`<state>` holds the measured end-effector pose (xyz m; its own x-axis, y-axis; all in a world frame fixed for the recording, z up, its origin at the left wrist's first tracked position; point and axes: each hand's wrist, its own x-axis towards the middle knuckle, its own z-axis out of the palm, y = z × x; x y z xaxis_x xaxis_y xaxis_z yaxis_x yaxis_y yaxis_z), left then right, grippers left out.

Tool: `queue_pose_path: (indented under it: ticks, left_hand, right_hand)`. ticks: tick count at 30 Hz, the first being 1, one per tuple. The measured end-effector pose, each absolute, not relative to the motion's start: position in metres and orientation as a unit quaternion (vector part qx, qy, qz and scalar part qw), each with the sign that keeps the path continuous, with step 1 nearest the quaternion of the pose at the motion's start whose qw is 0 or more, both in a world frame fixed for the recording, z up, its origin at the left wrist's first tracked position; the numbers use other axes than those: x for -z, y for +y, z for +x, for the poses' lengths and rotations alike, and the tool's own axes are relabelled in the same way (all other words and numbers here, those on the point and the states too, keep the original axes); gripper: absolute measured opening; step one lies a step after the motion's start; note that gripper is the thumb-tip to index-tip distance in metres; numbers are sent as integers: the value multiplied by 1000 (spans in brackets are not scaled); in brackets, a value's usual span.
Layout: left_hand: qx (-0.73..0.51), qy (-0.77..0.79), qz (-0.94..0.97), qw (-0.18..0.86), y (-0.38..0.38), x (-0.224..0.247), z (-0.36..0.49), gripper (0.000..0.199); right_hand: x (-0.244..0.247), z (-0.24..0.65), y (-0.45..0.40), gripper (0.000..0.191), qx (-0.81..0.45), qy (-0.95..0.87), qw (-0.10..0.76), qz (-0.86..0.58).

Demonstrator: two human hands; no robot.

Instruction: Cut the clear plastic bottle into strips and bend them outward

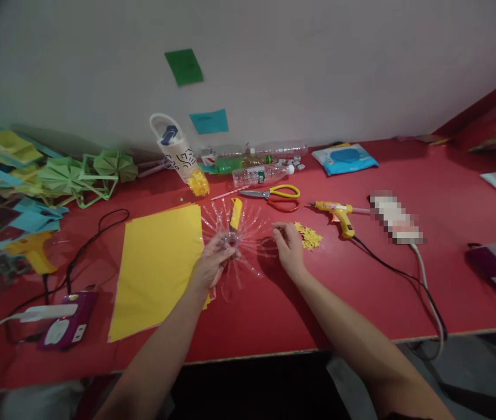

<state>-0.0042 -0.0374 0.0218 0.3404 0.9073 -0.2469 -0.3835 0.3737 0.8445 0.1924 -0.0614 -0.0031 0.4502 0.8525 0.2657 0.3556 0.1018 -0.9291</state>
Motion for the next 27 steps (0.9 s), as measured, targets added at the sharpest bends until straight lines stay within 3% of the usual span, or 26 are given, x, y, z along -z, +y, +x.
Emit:
queue_pose_path:
  ticks: [11,18,27]
  left_hand:
    - [-458,361,359,729,-34,-19,1,42]
    - [-504,372,375,683,-26,-39,7,50]
    - [-562,354,358,656,-27,-44,18,44]
  right_hand:
    - [-5,192,-58,19,-248,-446,615,-601]
    - [-56,205,-57,14,-269,-409,688,-536]
    - [-143,190,-56,10,-253,-638,559,-466]
